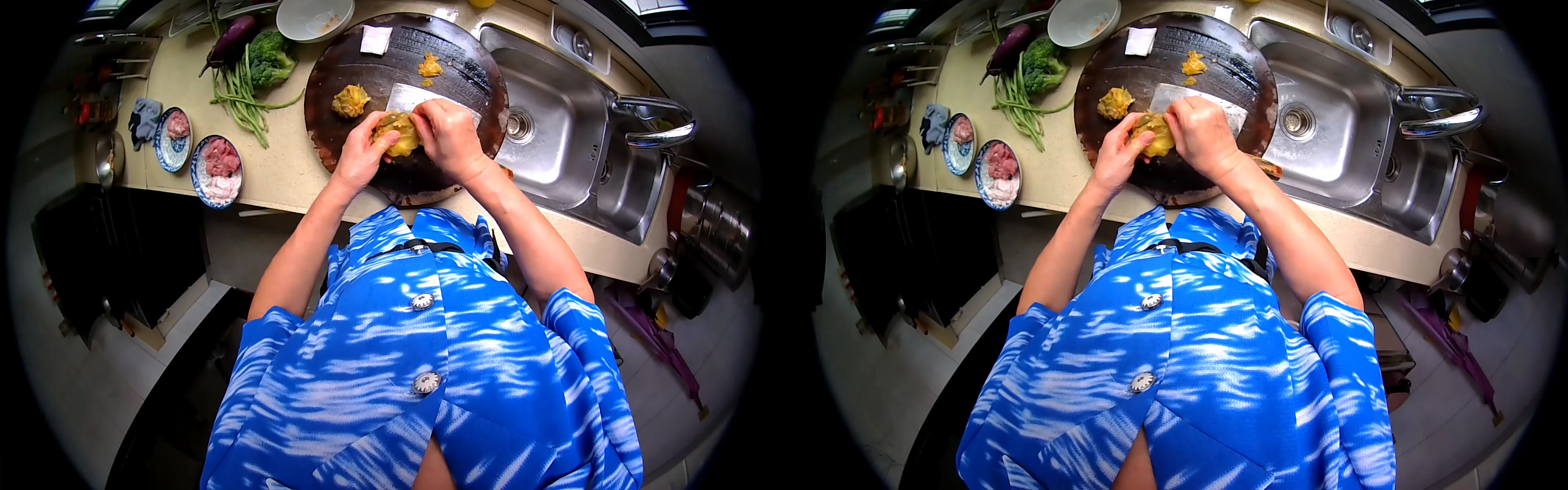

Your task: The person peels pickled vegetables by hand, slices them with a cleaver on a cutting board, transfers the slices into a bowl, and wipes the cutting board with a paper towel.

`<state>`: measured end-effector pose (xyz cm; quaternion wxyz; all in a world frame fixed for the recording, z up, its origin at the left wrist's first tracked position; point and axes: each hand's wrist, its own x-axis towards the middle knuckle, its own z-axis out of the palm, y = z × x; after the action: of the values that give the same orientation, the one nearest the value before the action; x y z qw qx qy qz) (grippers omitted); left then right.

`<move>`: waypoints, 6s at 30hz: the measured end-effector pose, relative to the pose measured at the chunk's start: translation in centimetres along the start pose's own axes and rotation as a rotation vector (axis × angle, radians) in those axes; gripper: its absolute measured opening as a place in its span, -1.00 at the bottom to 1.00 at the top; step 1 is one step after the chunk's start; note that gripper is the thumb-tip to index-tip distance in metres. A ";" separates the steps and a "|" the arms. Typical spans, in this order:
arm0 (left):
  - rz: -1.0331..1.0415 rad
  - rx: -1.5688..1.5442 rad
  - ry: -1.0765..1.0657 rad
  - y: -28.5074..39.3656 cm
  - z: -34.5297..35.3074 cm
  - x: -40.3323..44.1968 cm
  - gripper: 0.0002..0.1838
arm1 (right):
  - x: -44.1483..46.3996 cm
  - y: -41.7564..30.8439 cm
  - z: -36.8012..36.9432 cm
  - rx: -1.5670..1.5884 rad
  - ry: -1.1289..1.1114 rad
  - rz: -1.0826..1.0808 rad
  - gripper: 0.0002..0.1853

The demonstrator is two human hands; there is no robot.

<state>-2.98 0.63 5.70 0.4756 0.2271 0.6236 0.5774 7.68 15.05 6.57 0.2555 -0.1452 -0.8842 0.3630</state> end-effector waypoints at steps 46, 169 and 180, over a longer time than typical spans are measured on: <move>0.042 0.291 -0.203 0.0 -1.5 -0.8 -0.74 | -0.5 -1.4 -0.8 0.179 -0.347 0.218 -0.85; 0.475 0.919 0.313 -0.2 -1.2 -0.3 -0.97 | -2.0 -2.6 -7.2 0.590 -0.726 0.983 -0.68; 0.376 0.743 0.331 -0.4 -0.4 0.1 -0.98 | -1.9 -1.7 -6.3 0.844 -0.595 1.225 -0.75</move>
<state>-3.19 0.40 5.22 0.1421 0.3965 0.8043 0.4192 12.63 16.61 10.91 -0.2023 -0.3933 -0.4666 0.7660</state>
